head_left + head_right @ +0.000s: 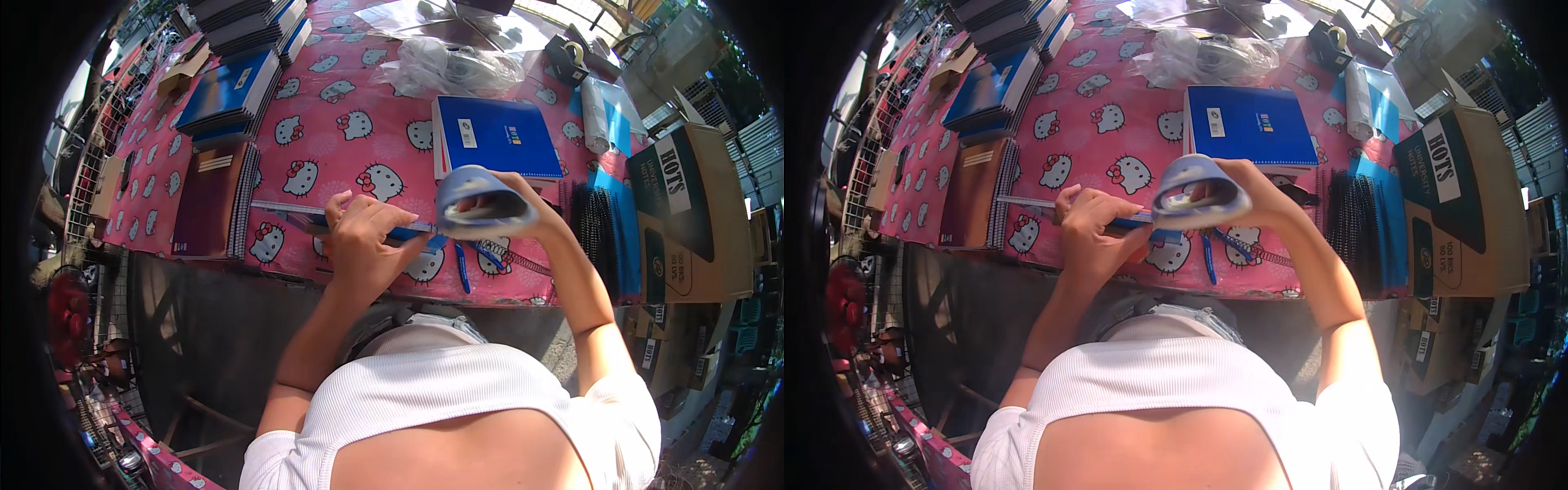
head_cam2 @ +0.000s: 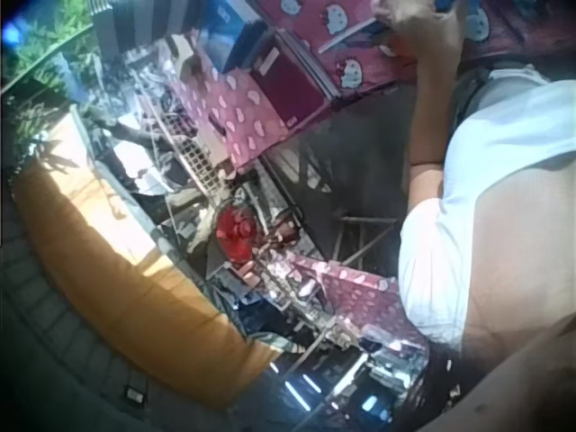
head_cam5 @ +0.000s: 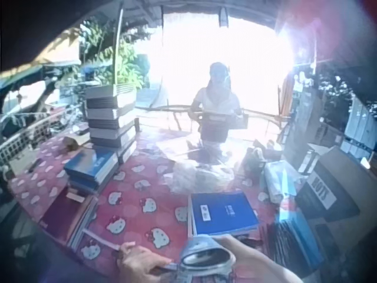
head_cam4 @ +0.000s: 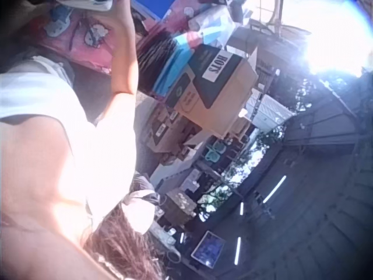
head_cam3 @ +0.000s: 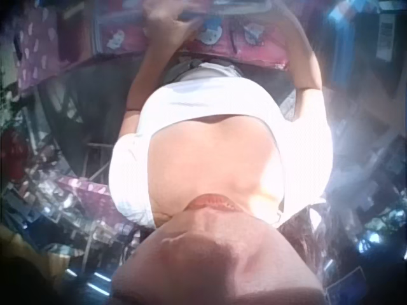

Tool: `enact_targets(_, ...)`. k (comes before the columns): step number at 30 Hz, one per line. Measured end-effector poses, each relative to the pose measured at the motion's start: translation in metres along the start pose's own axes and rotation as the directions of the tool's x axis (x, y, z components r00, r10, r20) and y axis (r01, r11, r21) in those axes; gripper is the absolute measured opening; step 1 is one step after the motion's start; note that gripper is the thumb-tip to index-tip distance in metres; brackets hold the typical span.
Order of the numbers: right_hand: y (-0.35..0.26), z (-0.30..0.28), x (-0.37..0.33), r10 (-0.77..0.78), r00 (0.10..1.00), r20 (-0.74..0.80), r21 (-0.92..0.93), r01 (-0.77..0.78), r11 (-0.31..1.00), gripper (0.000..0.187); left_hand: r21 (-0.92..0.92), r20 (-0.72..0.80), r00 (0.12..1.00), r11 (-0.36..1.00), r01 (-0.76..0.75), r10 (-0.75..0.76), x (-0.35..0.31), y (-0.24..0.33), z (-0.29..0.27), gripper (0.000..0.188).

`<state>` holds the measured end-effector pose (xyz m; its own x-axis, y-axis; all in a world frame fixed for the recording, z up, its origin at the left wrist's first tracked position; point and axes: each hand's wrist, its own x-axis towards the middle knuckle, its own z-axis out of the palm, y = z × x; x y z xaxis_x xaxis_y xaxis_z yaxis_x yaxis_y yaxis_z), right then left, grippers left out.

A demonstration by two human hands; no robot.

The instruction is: The person uses pliers to cut the excess metal spiral from several notebooks after aligning the spiral by hand.

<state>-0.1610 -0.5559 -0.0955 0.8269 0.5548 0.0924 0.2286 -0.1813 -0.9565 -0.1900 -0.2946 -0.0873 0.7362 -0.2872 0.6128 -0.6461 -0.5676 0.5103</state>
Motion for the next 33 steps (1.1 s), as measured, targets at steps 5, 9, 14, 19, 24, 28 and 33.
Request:
enact_targets(5,0.003,0.012,0.013,0.054,0.992,-0.118,0.165,-0.034,0.986,0.05,-0.015,0.009,0.997,0.996,0.083,-0.083,0.0,0.0,-0.01,0.025)
enact_targets(9,0.011,0.011,0.023,0.046,0.984,-0.172,-0.145,-0.071,0.987,0.05,-0.009,0.033,0.998,0.999,0.048,-0.047,0.0,-0.01,-0.018,0.032)
enact_targets(14,0.012,0.023,0.028,0.014,1.0,-0.027,0.002,-0.014,1.0,0.052,0.079,0.128,0.985,0.991,0.105,-0.115,0.005,-0.016,-0.032,0.029)
enact_targets(19,0.002,0.022,0.04,0.096,0.992,-0.076,0.059,-0.091,0.994,0.054,0.171,0.06,0.985,0.974,0.15,-0.162,-0.003,-0.024,-0.041,0.03)
enact_targets(24,0.011,0.027,0.041,0.149,0.983,-0.11,0.421,-0.09,0.903,0.055,0.303,0.069,0.975,0.936,0.18,-0.21,-0.008,-0.029,-0.049,0.036)
enact_targets(28,0.028,0.035,0.068,0.183,0.972,-0.149,-0.508,-0.233,0.829,0.058,0.339,0.027,0.987,0.93,0.142,-0.16,0.0,-0.036,-0.046,0.038)
enact_targets(33,0.009,0.049,0.068,-0.099,0.993,-0.065,0.029,0.101,0.994,0.047,0.351,-0.004,0.978,0.915,0.197,-0.209,-0.007,-0.057,-0.051,0.045)
